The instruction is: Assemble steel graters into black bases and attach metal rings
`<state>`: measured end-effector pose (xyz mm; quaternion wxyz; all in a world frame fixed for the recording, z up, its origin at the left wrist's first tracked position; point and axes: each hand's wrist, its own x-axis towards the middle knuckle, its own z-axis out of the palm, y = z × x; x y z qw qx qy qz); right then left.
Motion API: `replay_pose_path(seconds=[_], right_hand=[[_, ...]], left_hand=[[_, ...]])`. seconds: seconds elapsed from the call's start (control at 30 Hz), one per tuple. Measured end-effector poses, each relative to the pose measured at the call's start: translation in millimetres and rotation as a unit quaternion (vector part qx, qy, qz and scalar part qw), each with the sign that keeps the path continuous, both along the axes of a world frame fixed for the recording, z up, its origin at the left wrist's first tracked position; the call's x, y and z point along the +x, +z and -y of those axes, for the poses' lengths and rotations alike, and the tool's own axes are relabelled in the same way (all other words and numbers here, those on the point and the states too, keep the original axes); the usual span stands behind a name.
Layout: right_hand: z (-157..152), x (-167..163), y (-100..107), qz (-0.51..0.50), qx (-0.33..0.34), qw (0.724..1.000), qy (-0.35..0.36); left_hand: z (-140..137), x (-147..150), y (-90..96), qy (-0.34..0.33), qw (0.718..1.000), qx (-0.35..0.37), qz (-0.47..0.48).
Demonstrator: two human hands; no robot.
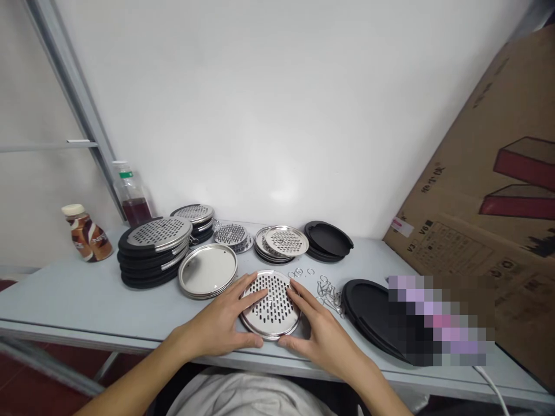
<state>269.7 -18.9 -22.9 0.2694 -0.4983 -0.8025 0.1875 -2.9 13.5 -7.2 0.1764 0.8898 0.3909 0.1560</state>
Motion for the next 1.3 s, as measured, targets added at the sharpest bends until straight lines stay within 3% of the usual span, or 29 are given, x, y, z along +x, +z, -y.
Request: replay_pose_path(seconds=[0.2, 0.33, 0.47, 0.57, 0.63, 0.77, 1.0, 1.2, 1.3], right_hand=[[2, -2, -2, 0.014, 0.013, 1.000, 0.002], [6, 8, 8, 0.053, 0.079, 0.995, -0.044], [16, 39, 25, 0.125, 0.206, 0.954, -0.179], [28, 63, 27, 0.210, 0.234, 0.917, -0.246], [36, 74, 23, 0.256, 0.251, 0.899, -0.250], [45, 82, 9, 0.316, 0.271, 0.870, -0.265], [35, 85, -9, 0.312, 0.261, 0.881, -0.243], [40, 86, -5, 0.340, 0.229, 0.877, -0.252], [46, 86, 4, 0.355, 0.256, 0.856, -0.277]], left_hand=[[0, 0, -0.1, -0.005, 1.000, -0.003, 0.005], [0, -1, -0.2, -0.004, 1.000, -0.011, 0.013], [0, -1, 0.1, -0.001, 1.000, -0.020, 0.014], [0, -1, -0.1, -0.002, 1.000, -0.017, 0.016], [0, -1, -0.2, -0.003, 1.000, -0.017, 0.015], [1, -1, 0.3, 0.003, 1.000, -0.016, 0.010], [0, -1, 0.2, -0.003, 1.000, -0.021, 0.014], [0, -1, -0.3, -0.001, 1.000, -0.016, 0.018], [0, -1, -0.6, -0.004, 1.000, -0.015, 0.013]])
